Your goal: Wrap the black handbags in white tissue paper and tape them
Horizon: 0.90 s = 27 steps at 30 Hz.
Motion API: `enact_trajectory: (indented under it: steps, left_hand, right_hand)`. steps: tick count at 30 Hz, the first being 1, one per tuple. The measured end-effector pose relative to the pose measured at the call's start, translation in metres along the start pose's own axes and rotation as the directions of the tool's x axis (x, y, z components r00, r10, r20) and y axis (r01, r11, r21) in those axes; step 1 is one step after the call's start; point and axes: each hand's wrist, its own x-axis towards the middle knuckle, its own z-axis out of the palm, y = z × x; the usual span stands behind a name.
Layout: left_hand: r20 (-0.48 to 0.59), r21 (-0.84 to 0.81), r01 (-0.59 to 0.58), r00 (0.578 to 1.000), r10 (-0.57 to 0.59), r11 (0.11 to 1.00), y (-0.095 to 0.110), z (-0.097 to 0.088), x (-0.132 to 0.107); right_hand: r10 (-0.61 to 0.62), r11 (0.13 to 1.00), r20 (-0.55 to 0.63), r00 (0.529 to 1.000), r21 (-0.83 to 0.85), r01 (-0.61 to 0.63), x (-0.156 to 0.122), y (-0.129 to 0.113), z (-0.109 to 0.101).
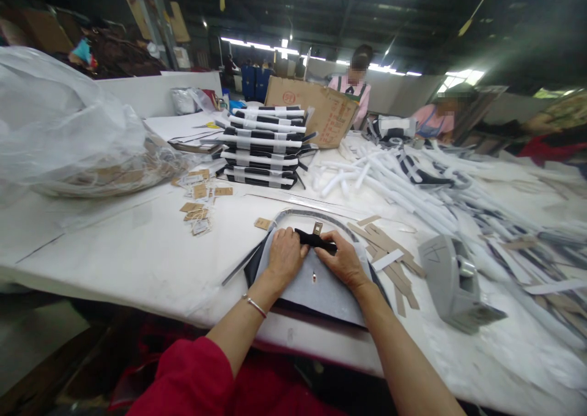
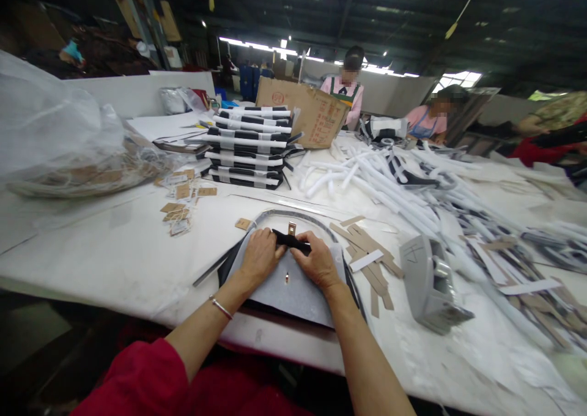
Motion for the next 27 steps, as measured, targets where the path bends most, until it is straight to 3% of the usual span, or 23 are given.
enact_trajectory:
  steps: [2,6,10,16,20,24,27]
  left_hand:
    - [-0.006,-0.047,0.013,1.0,-0.014,0.999,-0.002,0.0,0.001]
    - [-0.059,-0.181,0.065,0.995,-0.077,0.981,-0.006,0.001,0.002]
    - [-0.105,-0.348,0.083,0.986,-0.126,0.934,-0.009,0.005,0.002]
    - [-0.106,-0.39,0.025,0.992,-0.072,0.92,-0.012,0.011,0.0]
    - [-0.097,-0.408,0.014,0.994,-0.058,0.913,-0.013,0.012,0.0]
    - [-0.09,-0.454,0.0,0.995,-0.046,0.891,-0.016,0.011,0.0]
    - [-0.088,-0.505,-0.008,0.995,-0.043,0.863,-0.02,0.009,0.0]
  right_hand:
    - [0.005,1.0,0.064,0.998,-0.013,-0.004,-0.001,0.0,-0.002]
    - [-0.041,0.999,0.069,0.997,-0.008,0.042,-0.001,0.001,-0.007]
    - [0.058,0.998,0.064,0.996,0.002,-0.058,-0.005,-0.002,-0.011]
    - [-0.144,0.98,0.235,0.961,-0.098,0.171,-0.007,-0.017,-0.014]
    - [-0.257,0.957,0.222,0.94,-0.08,0.28,-0.006,-0.027,-0.015]
    - [-0.275,0.96,0.295,0.915,0.023,0.281,-0.012,-0.03,-0.023]
    - [-0.227,0.973,0.294,0.928,0.03,0.229,-0.023,-0.031,-0.03]
